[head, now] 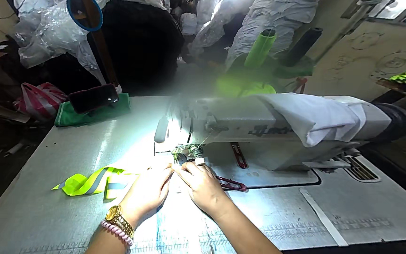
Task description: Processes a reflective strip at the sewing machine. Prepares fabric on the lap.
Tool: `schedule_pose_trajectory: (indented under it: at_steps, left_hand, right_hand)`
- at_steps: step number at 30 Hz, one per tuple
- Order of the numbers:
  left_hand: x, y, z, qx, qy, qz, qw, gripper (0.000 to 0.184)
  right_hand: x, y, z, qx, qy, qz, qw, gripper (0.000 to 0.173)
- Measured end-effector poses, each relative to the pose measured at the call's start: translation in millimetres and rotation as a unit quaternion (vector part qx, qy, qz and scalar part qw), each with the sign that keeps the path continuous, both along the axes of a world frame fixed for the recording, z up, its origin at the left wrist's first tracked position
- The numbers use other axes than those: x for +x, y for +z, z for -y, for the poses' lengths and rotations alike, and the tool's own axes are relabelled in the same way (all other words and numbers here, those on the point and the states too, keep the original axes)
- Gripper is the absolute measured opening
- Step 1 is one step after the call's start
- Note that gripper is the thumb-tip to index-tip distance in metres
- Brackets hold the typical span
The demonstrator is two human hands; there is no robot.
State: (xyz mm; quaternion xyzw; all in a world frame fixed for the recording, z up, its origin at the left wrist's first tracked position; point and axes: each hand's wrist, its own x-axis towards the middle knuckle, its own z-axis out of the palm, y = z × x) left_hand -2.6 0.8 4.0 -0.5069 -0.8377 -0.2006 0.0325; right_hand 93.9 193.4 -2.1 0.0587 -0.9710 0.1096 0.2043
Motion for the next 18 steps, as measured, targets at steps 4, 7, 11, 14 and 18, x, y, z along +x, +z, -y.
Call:
schedule_pose_trajectory:
  at_steps: [4, 7, 11, 14, 18]
  left_hand:
    - [-8, -1, 1, -0.015, -0.009, 0.028, 0.999, 0.043]
    - [-15, 2, 0, -0.027, -0.015, 0.044, 0.999, 0.045]
    - [-24, 7, -4, -0.039, -0.011, 0.075, 0.996, 0.044]
    - [-27, 6, -6, -0.015, -0.010, 0.065, 0.998, 0.043]
    - [-28, 8, -8, -0.015, -0.013, 0.055, 0.998, 0.043]
  right_hand:
    - [-1, 5, 3, 0.005, -0.019, 0.026, 0.999, 0.033]
    - [-1, 5, 3, 0.011, -0.024, 0.059, 0.998, 0.037]
    - [12, 11, -1, -0.042, -0.021, 0.038, 0.998, 0.033]
    - [56, 31, -37, -0.081, -0.087, -0.170, 0.978, 0.028]
    - [121, 60, -137, -0.009, -0.287, -0.276, 0.917, 0.030]
